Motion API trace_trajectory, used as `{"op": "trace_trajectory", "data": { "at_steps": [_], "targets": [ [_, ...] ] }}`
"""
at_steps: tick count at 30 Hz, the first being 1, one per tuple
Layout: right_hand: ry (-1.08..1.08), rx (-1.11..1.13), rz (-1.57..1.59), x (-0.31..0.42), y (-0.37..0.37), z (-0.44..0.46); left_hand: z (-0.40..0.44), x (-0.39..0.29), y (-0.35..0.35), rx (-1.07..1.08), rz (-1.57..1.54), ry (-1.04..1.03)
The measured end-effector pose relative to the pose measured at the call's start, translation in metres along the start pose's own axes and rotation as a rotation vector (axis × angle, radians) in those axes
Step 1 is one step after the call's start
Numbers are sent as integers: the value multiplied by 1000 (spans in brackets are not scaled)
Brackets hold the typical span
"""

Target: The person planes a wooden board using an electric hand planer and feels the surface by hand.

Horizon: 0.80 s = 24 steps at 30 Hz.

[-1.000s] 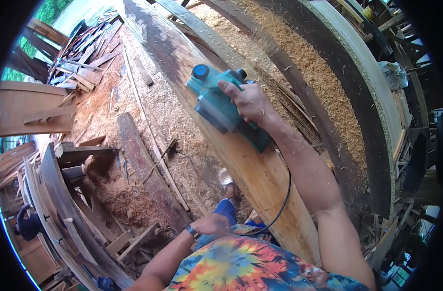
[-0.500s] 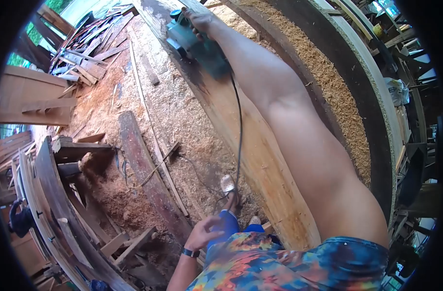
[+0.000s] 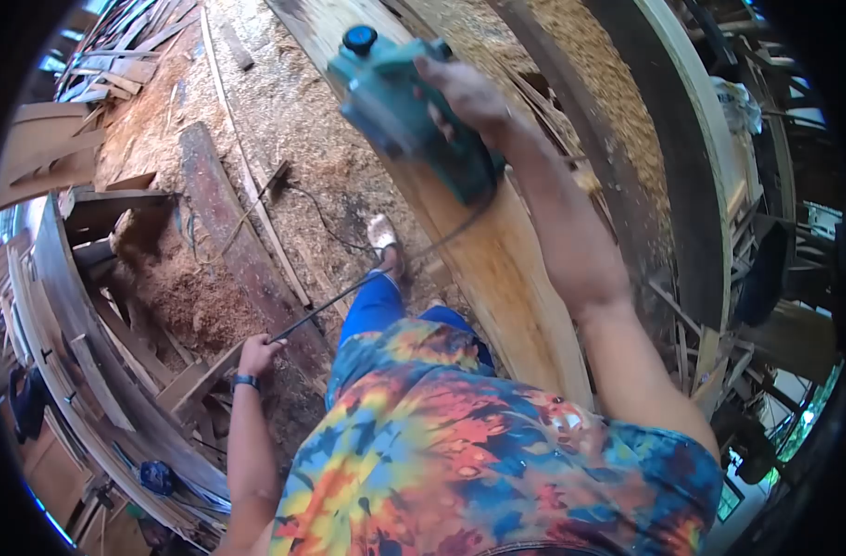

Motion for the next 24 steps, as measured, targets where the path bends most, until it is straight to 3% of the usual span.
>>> {"op": "trace_trajectory", "data": {
  "at_steps": [5,9,11,14,18,21,24],
  "targets": [
    [-17,-122,39,-83,-8,-257,-8,-8,-48,66,317,-110],
    [-131,-206,-4,-160,-12,-455,-49,-52,-145,265,444,-346],
    [-218,-273,8,-191,-16,-542,-63,-67,-193,347,662,-396],
    [-311,-338,65,-235,-23,-648,-98,-96,-240,436,568,-471],
    [-352,-406,-2,-247,-23,-701,-120,-103,-259,472,469,-551],
    [-380,-378,8,-247,-23,-697,-121,-90,-259,486,385,-618],
    [-342,-386,13,-240,-21,-672,-125,-80,-250,472,413,-542]
  ]
}}
Point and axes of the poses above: each hand's wrist, its own z-axis towards the middle knuckle, its own y-axis out of the back of the hand, x = y × z, the point moved 8 cm from there along z, towards the middle knuckle, and after that the axes turned 3 degrees about y, right-handed, at the moved point
